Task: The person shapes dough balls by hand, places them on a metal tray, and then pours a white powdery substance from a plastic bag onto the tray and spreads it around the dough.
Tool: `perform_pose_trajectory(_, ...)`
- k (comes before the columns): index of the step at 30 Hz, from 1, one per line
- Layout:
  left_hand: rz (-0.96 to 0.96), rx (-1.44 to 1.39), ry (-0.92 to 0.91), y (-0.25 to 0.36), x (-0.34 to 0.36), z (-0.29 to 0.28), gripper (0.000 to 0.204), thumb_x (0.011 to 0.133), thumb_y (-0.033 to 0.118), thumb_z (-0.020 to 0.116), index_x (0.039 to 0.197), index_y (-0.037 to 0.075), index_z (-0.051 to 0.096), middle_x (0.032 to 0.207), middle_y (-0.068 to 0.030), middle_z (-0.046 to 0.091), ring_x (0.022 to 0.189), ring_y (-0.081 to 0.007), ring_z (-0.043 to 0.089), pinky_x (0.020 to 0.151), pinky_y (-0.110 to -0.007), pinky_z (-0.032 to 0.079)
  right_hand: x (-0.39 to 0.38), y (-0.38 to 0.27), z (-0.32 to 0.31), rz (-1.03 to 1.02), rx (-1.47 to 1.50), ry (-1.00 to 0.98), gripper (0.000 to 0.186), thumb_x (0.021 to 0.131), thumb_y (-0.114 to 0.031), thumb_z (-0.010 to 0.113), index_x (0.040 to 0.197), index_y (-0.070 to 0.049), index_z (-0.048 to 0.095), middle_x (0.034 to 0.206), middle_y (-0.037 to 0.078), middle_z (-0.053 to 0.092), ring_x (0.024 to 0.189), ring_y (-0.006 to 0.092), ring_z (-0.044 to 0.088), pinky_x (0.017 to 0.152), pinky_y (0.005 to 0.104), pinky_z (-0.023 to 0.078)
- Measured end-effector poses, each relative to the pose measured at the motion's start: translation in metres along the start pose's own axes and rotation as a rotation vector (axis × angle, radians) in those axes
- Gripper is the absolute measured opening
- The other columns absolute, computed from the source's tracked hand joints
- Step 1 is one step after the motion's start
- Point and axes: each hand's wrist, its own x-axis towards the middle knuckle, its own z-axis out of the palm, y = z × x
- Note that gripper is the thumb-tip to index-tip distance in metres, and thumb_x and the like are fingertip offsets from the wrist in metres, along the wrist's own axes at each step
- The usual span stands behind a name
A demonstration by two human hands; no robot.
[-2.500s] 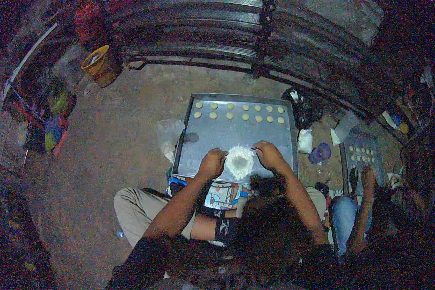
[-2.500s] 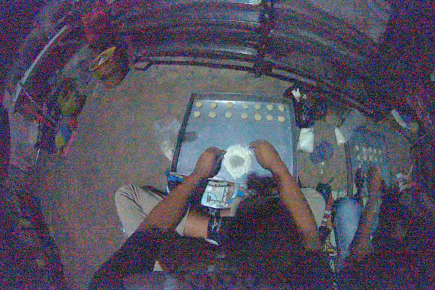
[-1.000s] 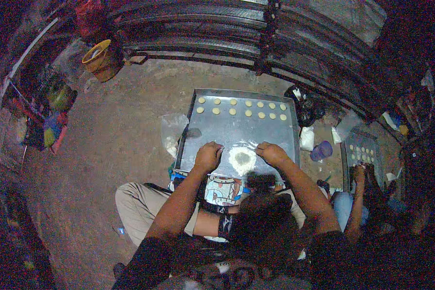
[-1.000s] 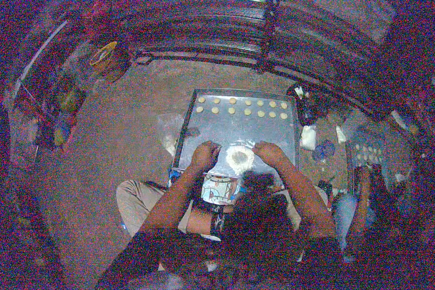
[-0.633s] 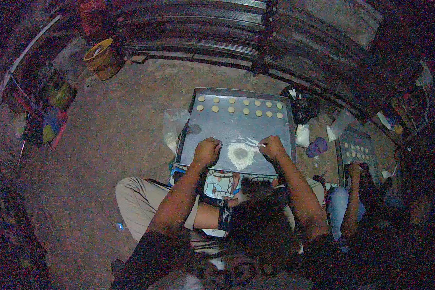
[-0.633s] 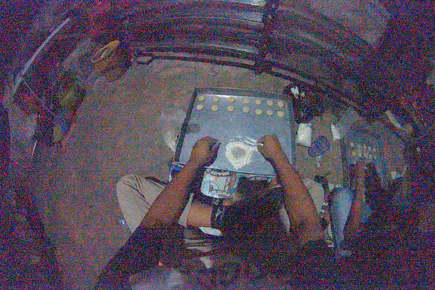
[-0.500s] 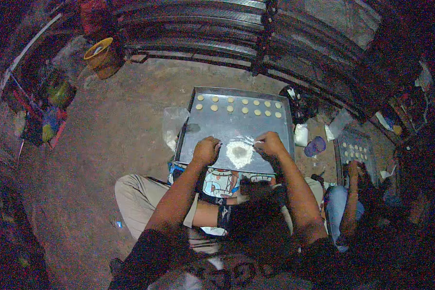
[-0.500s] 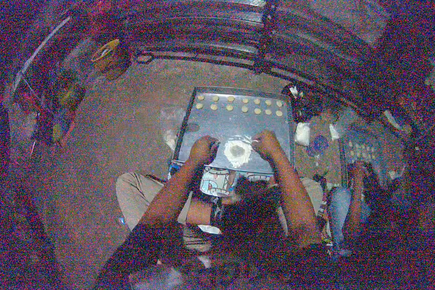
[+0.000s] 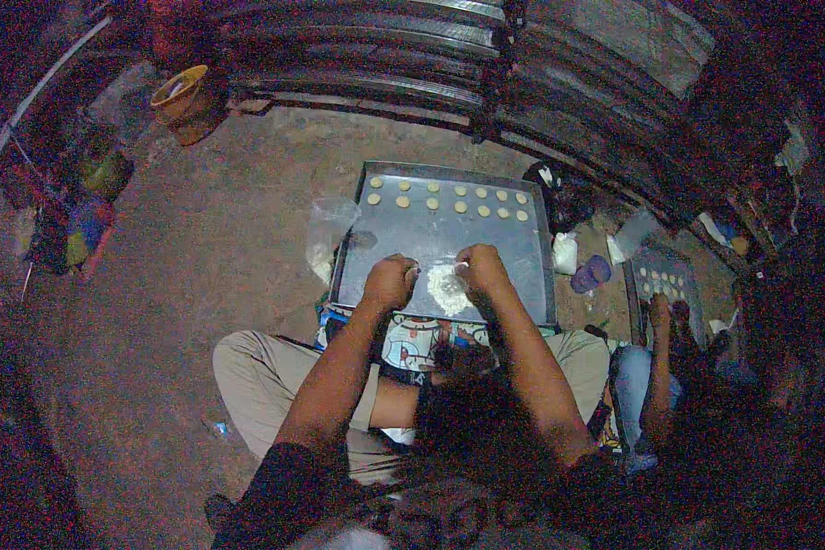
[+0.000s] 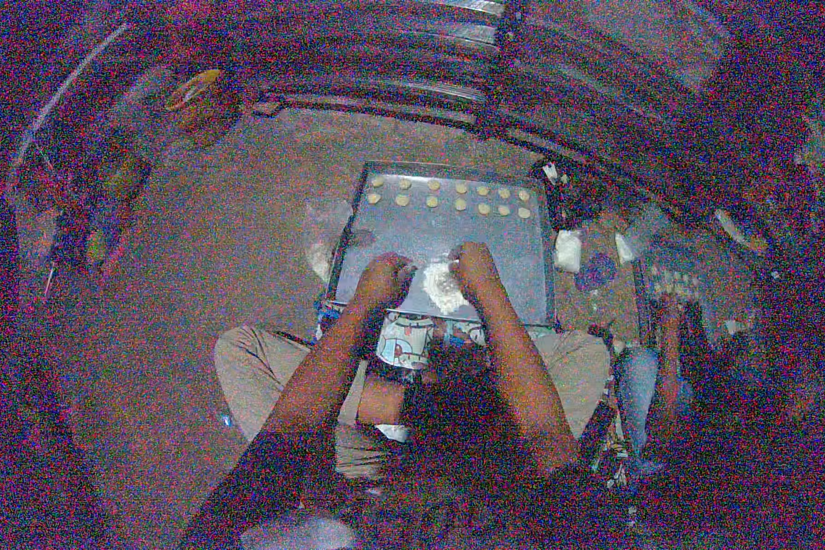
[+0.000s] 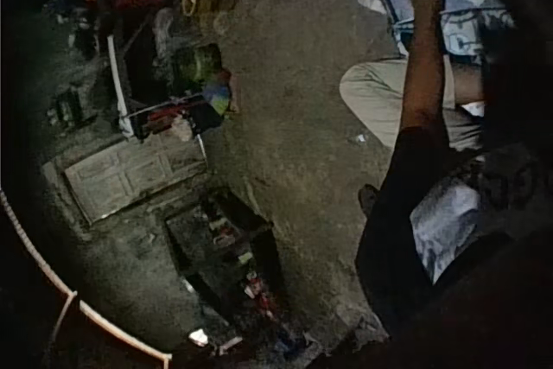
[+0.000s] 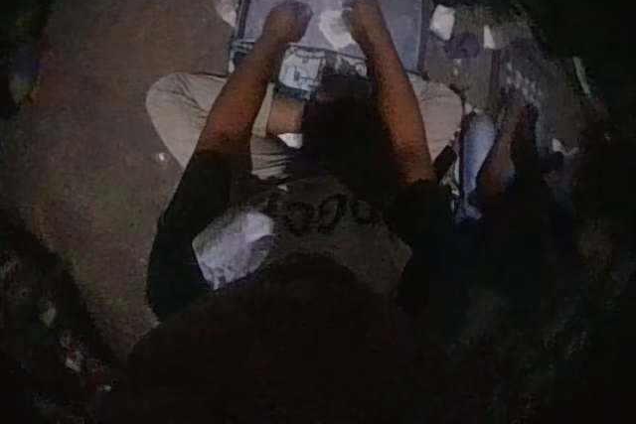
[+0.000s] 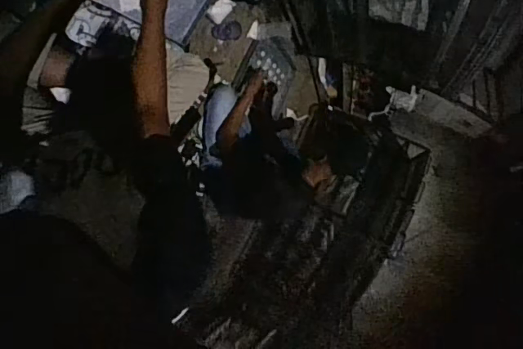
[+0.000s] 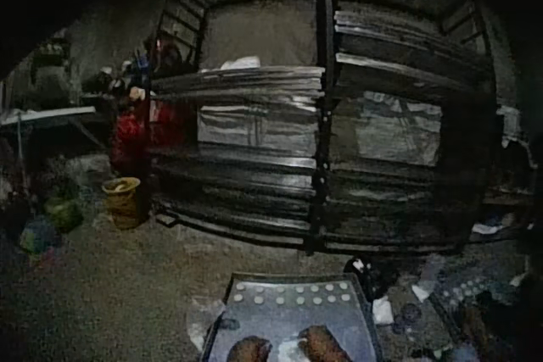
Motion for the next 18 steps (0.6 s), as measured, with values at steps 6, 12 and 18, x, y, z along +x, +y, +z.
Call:
perform_pose_trajectory(6, 0.054, -0.002, -0.052, -0.011, 0.007, 0.010, 0.027, 0.092, 0.025, 0.059, 0.109, 0.008, 0.071, 0.105, -0.0182, 0.067, 0.102, -0.0383, 0.063, 0.091, -0.049, 0.051, -0.010, -0.001, 0.024, 0.030, -0.011, 0.055, 0.023, 0.081, -0.011, 0.069, 0.102, -0.005, 0.075, 0.102, 0.021, 0.072, 0.097, 0.0399, 0.068, 0.092, 0.0466, 0.053)
perform_pose_trajectory(12, 0.064, 0.052, -0.113, -0.006, 0.017, 0.014, 0.026, 0.091, 0.024, 0.062, 0.109, 0.009, 0.072, 0.107, -0.0167, 0.068, 0.104, -0.0375, 0.064, 0.092, -0.048, 0.051, -0.034, -0.020, 0.028, 0.103, -0.055, 0.177, 0.022, 0.077, -0.007, 0.070, 0.097, -0.005, 0.076, 0.101, 0.021, 0.072, 0.100, 0.0370, 0.069, 0.087, 0.0405, 0.054)
perform_pose_trajectory(18, 0.081, -0.166, -0.018, -0.010, 0.005, 0.008, 0.030, 0.090, 0.025, 0.064, 0.113, 0.007, 0.071, 0.110, -0.0181, 0.068, 0.104, -0.0390, 0.064, 0.093, -0.047, 0.050, -0.027, -0.002, 0.018, 0.171, 0.032, 0.225, 0.020, 0.082, -0.016, 0.069, 0.098, -0.004, 0.071, 0.111, 0.022, 0.065, 0.108, 0.0408, 0.061, 0.094, 0.0485, 0.051)
